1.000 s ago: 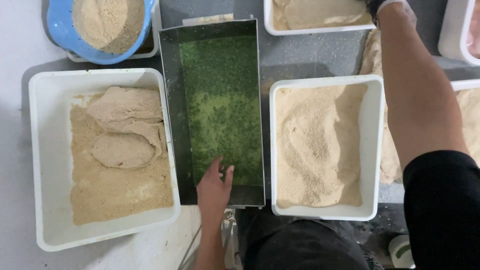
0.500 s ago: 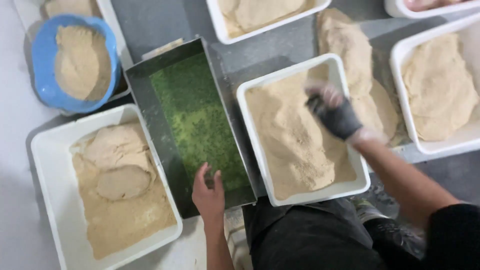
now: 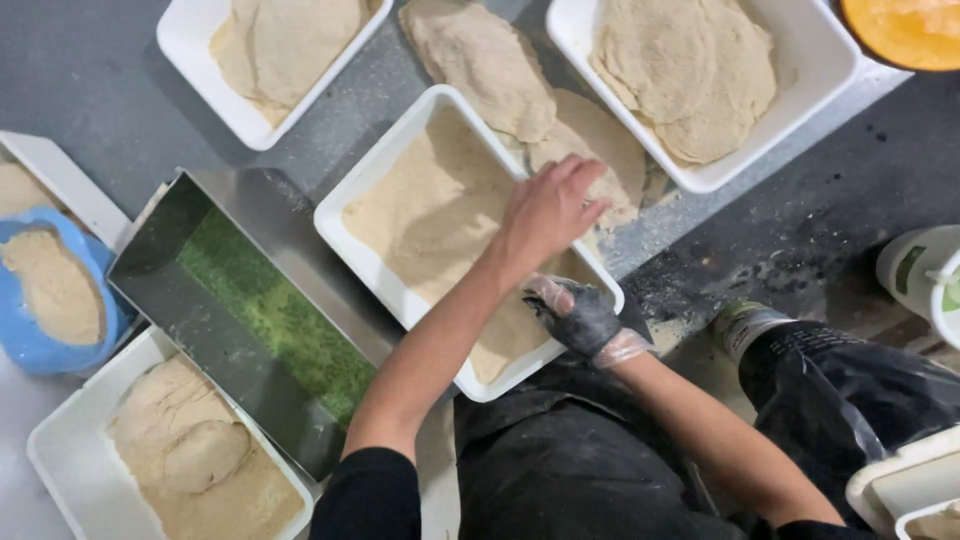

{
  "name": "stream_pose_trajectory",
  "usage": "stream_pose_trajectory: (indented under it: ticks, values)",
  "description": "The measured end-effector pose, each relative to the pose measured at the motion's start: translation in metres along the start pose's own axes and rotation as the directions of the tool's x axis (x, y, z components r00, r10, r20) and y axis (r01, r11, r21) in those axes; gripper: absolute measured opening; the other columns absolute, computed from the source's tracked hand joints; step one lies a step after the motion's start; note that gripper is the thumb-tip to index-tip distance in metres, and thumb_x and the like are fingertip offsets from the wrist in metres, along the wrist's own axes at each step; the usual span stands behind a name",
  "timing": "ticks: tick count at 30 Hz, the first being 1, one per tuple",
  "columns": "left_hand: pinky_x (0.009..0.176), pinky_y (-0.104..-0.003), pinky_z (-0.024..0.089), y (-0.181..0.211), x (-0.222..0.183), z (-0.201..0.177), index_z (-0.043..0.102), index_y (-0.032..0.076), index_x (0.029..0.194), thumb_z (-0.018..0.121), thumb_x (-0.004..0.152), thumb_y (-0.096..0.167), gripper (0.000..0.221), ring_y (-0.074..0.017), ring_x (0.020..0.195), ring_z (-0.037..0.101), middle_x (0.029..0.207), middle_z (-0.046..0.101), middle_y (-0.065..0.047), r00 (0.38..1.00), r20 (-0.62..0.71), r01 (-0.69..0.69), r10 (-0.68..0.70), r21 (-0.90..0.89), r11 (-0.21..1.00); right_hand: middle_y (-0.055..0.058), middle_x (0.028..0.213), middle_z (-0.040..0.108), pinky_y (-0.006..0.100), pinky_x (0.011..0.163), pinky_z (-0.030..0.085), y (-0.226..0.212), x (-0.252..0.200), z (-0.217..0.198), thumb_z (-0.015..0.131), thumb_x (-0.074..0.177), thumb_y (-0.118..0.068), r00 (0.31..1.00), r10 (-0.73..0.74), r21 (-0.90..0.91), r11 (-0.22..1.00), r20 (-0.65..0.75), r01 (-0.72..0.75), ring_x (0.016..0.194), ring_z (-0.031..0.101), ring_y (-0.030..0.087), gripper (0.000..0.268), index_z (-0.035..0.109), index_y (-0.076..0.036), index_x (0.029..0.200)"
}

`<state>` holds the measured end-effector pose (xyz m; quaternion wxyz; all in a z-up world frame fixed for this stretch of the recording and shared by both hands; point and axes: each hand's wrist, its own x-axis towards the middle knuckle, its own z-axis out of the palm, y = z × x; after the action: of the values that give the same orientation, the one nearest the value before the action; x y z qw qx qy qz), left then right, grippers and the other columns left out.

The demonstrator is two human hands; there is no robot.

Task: Manually breading chicken pieces by dipping them in a liquid wash and then coating them with breading in a tray.

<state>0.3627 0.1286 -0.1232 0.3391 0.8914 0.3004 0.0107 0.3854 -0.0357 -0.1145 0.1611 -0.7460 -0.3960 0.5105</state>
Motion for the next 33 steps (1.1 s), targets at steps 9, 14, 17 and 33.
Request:
stream_pose_trajectory:
  ticks: [9, 14, 17, 33]
  values:
    - [0.072, -0.052, 0.060, -0.016, 0.085, 0.025, 0.082, 0.017, 0.089, 0.067, 0.090, 0.018, 0.015, -0.0343, 0.093, 0.075, 0.097, 0.075, -0.007, 0.979, 0.195, -0.064, -0.064, 0.587, 0.807, 0.004, 0.105, 0.076, 0.040, 0.088, 0.058, 0.018, 0.001, 0.000, 0.069, 0.090, -0.042, 0.953, -0.302, 0.103, 0.948, -0.012, 0.301, 0.109, 0.072, 0.028, 0.024, 0.068, -0.022, 0.103]
    - [0.066, -0.040, 0.060, 0.011, 0.051, 0.057, 0.065, 0.024, 0.125, 0.074, 0.091, 0.013, 0.037, -0.0284, 0.094, 0.070, 0.125, 0.062, -0.001, 0.767, 0.421, -0.642, 0.485, 0.512, 0.571, 0.010, 0.093, 0.076, 0.042, 0.086, 0.057, -0.003, -0.012, -0.020, 0.055, 0.102, -0.045, 0.955, -0.297, 0.188, 0.938, -0.003, 0.292, 0.102, 0.072, 0.033, 0.034, 0.068, -0.016, 0.090]
    - [0.064, -0.040, 0.059, 0.002, 0.061, 0.076, 0.064, 0.026, 0.119, 0.073, 0.090, 0.015, 0.032, -0.0267, 0.085, 0.071, 0.115, 0.063, 0.003, 0.716, 0.495, -0.696, 0.493, 0.561, 0.447, 0.011, 0.094, 0.075, 0.042, 0.088, 0.056, -0.007, -0.014, -0.024, 0.056, 0.100, -0.043, 0.956, -0.293, 0.144, 0.947, 0.030, 0.285, 0.102, 0.073, 0.033, 0.032, 0.069, -0.015, 0.091]
    - [0.054, -0.039, 0.059, -0.053, 0.066, -0.027, 0.060, 0.032, 0.111, 0.068, 0.098, 0.028, 0.015, -0.0253, 0.082, 0.071, 0.111, 0.069, 0.006, 0.759, 0.378, -0.644, 0.530, 0.557, 0.525, 0.015, 0.103, 0.077, 0.048, 0.094, 0.056, -0.015, -0.022, -0.032, 0.049, 0.104, -0.044, 0.953, -0.279, 0.081, 0.959, 0.118, 0.271, 0.108, 0.071, 0.038, 0.039, 0.072, -0.013, 0.099]
